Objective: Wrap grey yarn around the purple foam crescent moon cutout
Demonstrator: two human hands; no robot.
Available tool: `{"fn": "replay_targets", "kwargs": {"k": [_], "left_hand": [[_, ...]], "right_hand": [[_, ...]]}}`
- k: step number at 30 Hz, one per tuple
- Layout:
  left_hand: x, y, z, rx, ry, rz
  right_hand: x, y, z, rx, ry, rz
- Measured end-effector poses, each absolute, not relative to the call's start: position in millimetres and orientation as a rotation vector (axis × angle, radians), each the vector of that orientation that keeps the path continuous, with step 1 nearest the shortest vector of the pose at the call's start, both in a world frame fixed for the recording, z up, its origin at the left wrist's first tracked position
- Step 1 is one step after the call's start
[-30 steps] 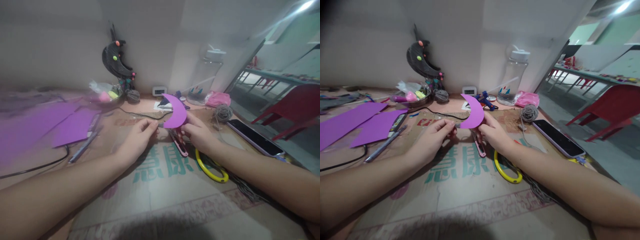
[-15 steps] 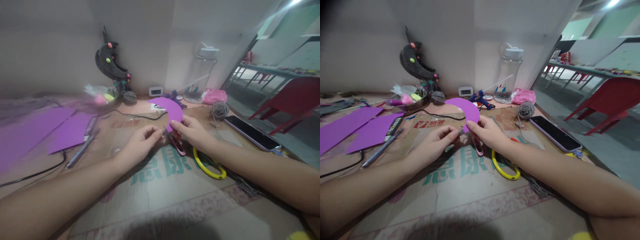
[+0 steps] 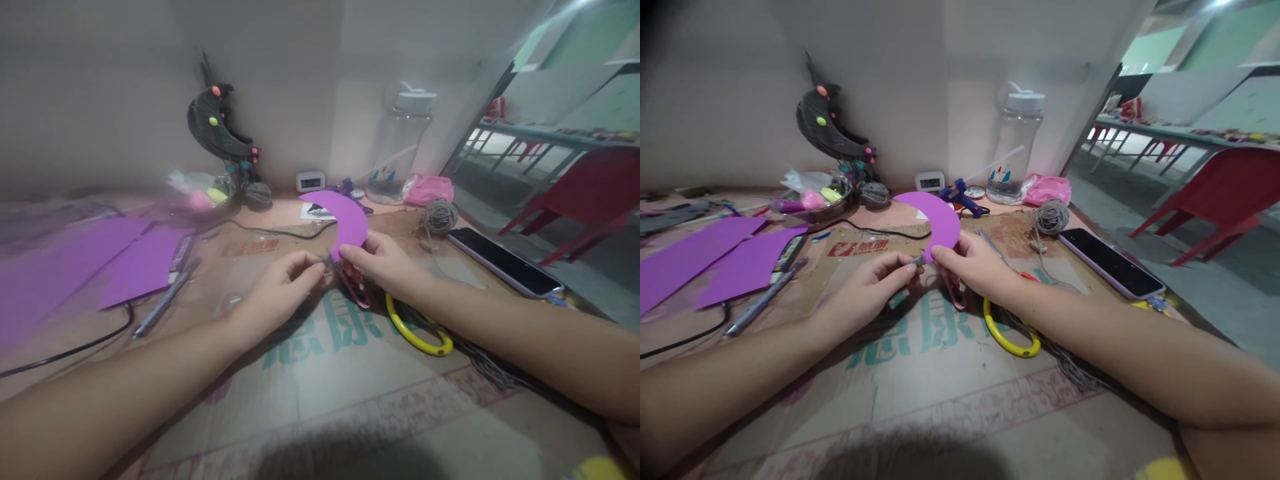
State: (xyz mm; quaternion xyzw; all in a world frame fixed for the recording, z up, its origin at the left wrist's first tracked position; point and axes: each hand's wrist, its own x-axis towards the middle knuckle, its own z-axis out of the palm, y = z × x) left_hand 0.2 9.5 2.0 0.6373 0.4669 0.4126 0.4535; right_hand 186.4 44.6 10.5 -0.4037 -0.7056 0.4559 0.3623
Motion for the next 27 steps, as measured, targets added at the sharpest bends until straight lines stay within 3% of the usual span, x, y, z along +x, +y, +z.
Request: {"fn": "replay_targets", "kwargs": {"k": [27], "left_hand": [[-4.5,10.2,-5.0,1.748,1.170,0.941]], "right_hand": [[182.8,46.1,14.6,-1.052,-1.916,1.226]]}}
